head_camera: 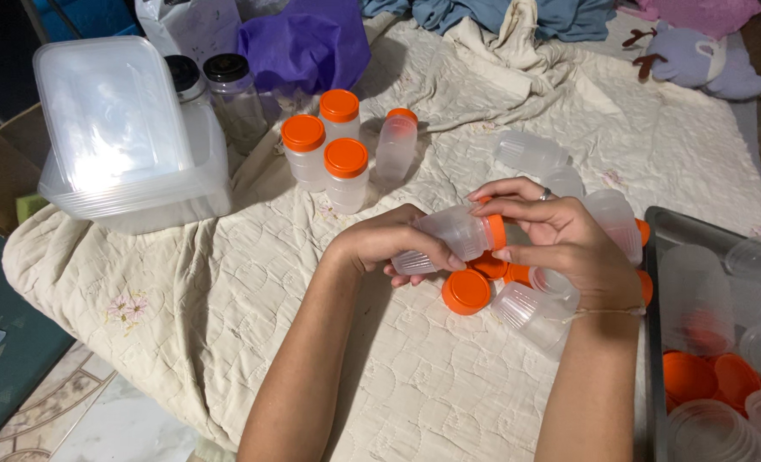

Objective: The person repeatedly picks translucent plastic containers and orange lids from a bed surface, screws the lids onto the containers, and places the assembled units in a growing group. The person handles each container individually, aligning and tightening the lids by hand.

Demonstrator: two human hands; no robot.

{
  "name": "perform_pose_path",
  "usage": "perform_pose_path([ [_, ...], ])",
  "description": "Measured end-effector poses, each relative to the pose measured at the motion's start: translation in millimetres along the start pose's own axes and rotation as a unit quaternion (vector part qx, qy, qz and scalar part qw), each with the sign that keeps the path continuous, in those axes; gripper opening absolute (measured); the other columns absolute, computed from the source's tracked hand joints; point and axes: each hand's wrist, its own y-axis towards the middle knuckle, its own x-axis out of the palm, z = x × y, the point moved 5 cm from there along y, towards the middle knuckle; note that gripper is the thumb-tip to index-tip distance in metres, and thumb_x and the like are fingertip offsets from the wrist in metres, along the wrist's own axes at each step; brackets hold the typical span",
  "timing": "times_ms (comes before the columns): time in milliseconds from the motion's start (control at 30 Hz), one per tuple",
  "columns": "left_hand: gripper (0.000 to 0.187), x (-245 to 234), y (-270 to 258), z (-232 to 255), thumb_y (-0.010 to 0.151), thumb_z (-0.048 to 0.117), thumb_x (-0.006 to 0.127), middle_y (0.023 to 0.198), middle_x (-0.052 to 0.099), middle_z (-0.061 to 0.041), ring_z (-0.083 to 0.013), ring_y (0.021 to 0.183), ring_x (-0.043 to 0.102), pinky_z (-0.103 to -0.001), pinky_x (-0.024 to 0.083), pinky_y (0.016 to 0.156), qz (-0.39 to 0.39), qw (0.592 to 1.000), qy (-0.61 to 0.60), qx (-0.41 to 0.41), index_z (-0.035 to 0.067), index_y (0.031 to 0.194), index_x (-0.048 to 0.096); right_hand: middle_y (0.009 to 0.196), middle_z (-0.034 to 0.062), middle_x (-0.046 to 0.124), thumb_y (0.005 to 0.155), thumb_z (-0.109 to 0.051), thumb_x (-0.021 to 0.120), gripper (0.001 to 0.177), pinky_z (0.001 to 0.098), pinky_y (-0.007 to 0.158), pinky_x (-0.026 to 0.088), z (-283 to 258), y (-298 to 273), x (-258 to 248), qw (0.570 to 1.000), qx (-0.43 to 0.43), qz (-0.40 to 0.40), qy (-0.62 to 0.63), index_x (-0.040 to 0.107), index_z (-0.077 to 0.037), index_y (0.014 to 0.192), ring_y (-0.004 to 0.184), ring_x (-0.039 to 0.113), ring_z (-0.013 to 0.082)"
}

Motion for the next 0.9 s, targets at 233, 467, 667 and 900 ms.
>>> perform_pose_path([
  [233,0.029,-3,2,1,0.065,0.025,0.083,0.055,0.065,-0.006,-0.0103,0.038,0.055,-0.023,0.038,0.032,0.018,0.999,-0.025,0.04,0.0,0.076,0.075,0.151,0.0106,0.057,0.079,0.001,0.071,0.053,0.0374,0.123,0.035,-2,3,2,0.999,0.01,0.013,-0.037,0.067,-0.002,0.132,0.146,0.049,0.0211],
  [467,0.038,2,4,9,0.062,0.021,0.087,0.063,0.07,-0.008,-0.0108,0.046,0.062,-0.024,0.045,0.037,0.079,0.988,0.085,0.102,-0.003,0.087,0.071,0.123,0.0201,0.07,0.098,-0.018,0.068,0.048,0.0373,0.089,0.052,32,-2,-19,0.967,0.205,0.14,-0.064,0.067,-0.004,0.143,0.1,0.062,0.0264],
  [667,0.049,1,5,13,0.06,0.025,0.089,0.066,0.073,-0.008,-0.0111,0.048,0.065,-0.024,0.051,0.041,0.143,0.976,0.132,0.1,-0.002,0.096,0.07,0.115,0.0119,0.071,0.101,-0.034,0.059,0.041,0.0344,0.086,0.057,36,13,-14,0.938,0.211,0.235,-0.14,0.063,-0.003,0.127,0.101,0.067,0.0202],
  [900,0.049,-3,9,7,0.059,0.023,0.088,0.068,0.074,-0.007,-0.0107,0.048,0.066,-0.023,0.051,0.04,0.137,0.975,0.131,0.116,-0.002,0.097,0.07,0.1,0.0028,0.068,0.079,-0.014,0.08,0.062,0.0268,0.089,0.056,7,6,-2,0.973,0.158,0.159,-0.055,0.065,-0.008,0.139,0.097,0.067,0.0099],
])
